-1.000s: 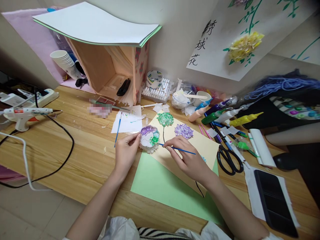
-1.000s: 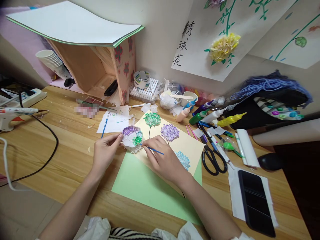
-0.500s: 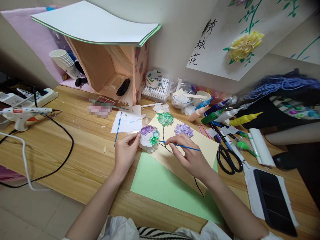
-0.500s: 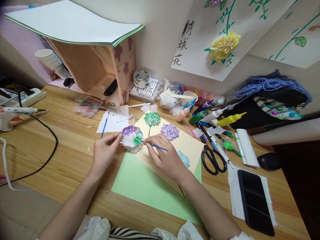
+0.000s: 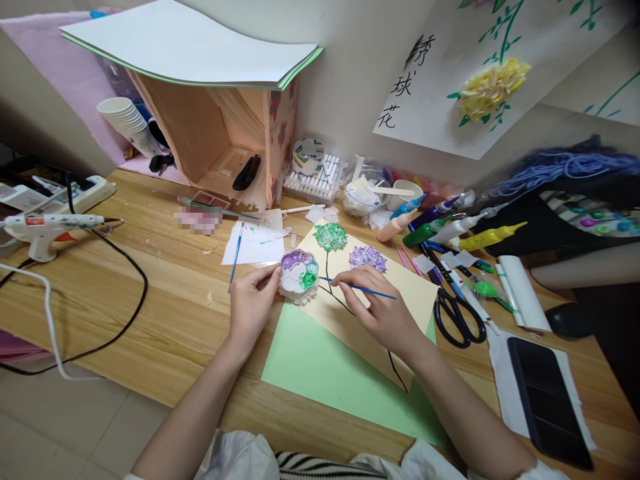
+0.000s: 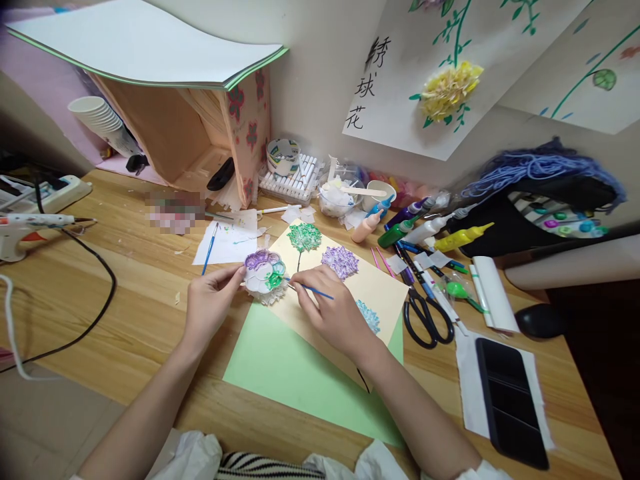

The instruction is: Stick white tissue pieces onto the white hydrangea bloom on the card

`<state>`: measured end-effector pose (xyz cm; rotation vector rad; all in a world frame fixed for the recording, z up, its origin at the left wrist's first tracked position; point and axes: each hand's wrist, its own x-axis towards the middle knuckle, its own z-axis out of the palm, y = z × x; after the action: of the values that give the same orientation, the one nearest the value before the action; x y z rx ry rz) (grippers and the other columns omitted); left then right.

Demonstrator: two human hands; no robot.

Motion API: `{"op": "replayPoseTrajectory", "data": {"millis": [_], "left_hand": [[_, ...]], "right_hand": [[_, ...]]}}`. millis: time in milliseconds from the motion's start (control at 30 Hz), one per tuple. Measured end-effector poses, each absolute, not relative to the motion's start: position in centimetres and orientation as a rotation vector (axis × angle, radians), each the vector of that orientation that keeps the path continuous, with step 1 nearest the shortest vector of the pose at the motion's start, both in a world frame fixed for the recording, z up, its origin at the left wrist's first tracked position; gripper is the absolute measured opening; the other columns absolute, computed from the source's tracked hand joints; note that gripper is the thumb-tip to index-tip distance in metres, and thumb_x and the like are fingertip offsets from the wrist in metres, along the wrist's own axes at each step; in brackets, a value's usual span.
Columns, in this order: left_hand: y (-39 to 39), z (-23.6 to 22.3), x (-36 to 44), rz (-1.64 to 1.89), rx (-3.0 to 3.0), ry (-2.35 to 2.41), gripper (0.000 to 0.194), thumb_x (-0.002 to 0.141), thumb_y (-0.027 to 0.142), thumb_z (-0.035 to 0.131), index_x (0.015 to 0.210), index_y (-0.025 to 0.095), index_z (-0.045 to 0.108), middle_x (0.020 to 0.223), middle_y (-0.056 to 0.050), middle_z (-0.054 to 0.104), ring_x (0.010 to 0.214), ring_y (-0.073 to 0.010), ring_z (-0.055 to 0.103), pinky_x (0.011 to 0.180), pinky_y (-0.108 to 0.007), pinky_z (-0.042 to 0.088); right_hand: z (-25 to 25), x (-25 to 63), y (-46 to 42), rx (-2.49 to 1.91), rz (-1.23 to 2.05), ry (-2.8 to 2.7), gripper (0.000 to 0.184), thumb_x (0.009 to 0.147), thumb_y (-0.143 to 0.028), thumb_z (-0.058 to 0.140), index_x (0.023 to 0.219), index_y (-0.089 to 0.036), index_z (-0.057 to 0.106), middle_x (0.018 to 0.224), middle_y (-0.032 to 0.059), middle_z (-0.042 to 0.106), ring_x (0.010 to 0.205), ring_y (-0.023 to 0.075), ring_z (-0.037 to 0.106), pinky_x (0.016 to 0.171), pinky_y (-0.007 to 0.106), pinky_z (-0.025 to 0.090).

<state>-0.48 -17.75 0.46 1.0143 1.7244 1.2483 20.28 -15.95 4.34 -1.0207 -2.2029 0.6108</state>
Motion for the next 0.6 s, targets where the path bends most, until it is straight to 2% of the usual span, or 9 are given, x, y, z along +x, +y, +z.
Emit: {"op": "replayPoseTrajectory", "data": {"millis": [600], "left_hand": [[-17.88,0.18,-0.61,1.280,1.013,1.723,0.033,0.076,0.038,0.067,0.095,0.012,0.074,0.095,-0.009,0.074,0.085,-0.0244,0.070,0.080,-0.037,0.057]], "right_hand": [[3.95,20.16,-15.96,-0.996,0.656,-2.225,0.015,0.093,-0.015,0.047,0.098,-0.021,0.060,0.091,0.0048,0.069,0.086,0.0187,0.058,0.077,0.033,0.047]]}}
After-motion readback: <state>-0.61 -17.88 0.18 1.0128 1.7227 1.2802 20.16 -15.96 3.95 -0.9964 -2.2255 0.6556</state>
